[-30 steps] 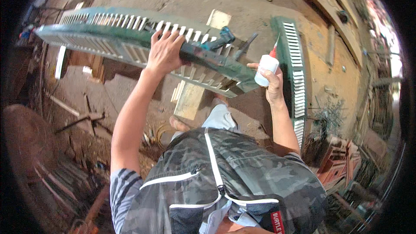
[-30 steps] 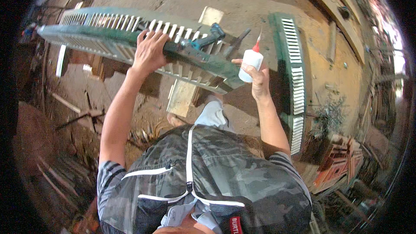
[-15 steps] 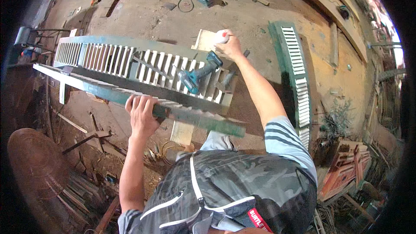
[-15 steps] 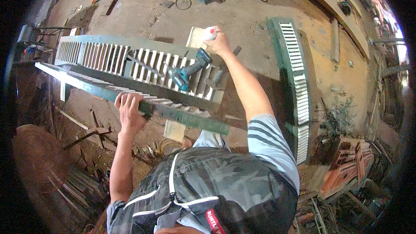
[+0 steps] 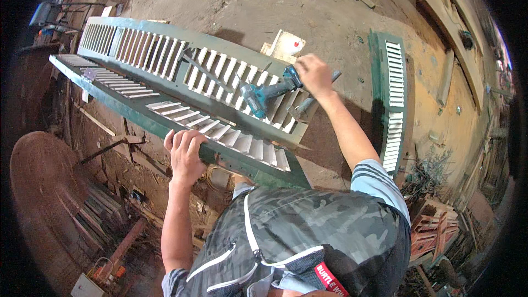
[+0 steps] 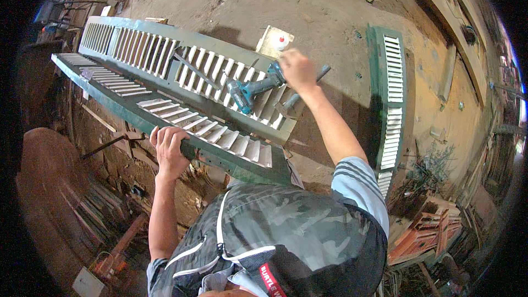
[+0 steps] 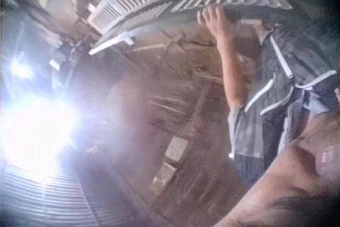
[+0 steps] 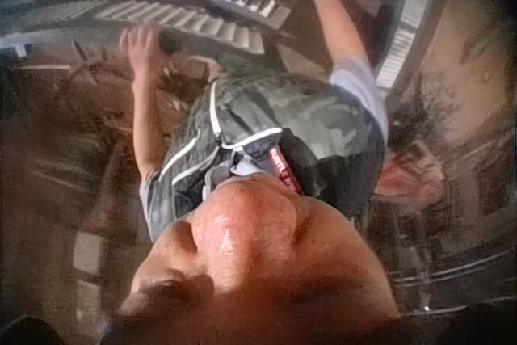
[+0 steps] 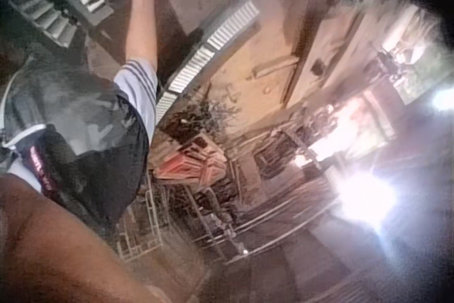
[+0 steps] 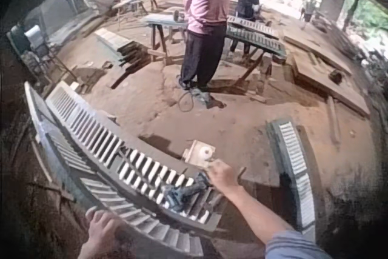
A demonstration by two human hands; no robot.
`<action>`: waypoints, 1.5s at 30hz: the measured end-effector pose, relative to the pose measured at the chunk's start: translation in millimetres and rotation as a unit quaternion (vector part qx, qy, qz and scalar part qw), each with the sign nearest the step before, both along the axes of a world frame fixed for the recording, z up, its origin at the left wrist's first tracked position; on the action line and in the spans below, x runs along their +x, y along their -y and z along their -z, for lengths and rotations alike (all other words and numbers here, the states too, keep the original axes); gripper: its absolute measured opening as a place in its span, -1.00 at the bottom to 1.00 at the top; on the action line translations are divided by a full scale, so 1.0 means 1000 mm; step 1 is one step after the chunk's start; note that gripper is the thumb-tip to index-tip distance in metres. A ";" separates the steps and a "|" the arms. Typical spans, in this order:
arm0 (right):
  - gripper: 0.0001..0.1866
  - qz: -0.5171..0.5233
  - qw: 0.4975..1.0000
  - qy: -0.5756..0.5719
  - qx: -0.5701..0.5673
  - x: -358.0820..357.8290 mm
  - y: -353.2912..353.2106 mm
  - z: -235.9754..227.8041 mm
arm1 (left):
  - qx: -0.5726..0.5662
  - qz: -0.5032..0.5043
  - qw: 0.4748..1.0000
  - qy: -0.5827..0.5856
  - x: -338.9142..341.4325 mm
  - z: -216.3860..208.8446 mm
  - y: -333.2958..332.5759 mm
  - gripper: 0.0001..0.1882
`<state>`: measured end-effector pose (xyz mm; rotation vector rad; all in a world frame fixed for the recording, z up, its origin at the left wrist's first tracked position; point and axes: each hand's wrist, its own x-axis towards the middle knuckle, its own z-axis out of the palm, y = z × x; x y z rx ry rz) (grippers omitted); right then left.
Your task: The person assembles a green wooden louvered shutter by hand, using a hammer to tap slats into place and a cordless drill to drive screws. They also apply glue to a small wooden piece and attach it to the shutter frame.
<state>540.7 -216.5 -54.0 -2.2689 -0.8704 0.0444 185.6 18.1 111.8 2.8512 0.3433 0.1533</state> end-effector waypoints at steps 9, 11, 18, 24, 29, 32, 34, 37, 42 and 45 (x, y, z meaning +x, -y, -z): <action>-0.87 -0.372 0.891 0.071 -0.251 0.042 -0.134 0.100 | 0.026 0.016 1.000 0.004 0.000 0.004 -0.009 -0.58; -0.72 -0.356 0.893 0.026 -0.275 0.044 -0.142 0.094 | 0.013 0.021 1.000 0.014 0.001 0.004 -0.010 -0.59; -0.74 -0.171 0.976 0.007 -0.133 -0.001 -0.092 -0.045 | 0.000 0.048 0.998 0.049 -0.008 0.018 -0.016 -0.42; -0.83 -0.084 0.982 -0.159 0.050 -0.193 0.001 -0.226 | -0.053 0.114 0.990 0.062 0.001 -0.002 -0.020 -0.38; -0.90 -0.003 0.996 -0.033 0.085 -0.285 0.008 -0.183 | -0.066 0.119 0.986 0.096 -0.001 0.004 -0.021 -0.42; -0.91 0.015 0.996 0.027 0.078 -0.306 0.001 -0.178 | -0.059 0.126 0.985 0.105 -0.002 0.012 -0.024 -0.42; -0.90 0.020 0.997 0.056 0.059 -0.310 -0.002 -0.176 | -0.054 0.130 0.980 0.140 -0.003 0.016 -0.023 -0.44; -0.87 0.014 0.993 0.098 0.058 -0.308 -0.007 -0.171 | -0.047 0.131 0.980 0.144 -0.004 0.017 -0.027 -0.44; -0.84 -0.004 0.992 0.112 0.062 -0.304 -0.002 -0.164 | -0.101 0.169 0.973 0.122 -0.004 0.009 -0.023 -0.44; -0.83 -0.019 0.990 0.120 0.069 -0.302 0.001 -0.160 | -0.134 0.208 0.960 0.130 -0.002 0.013 -0.008 -0.58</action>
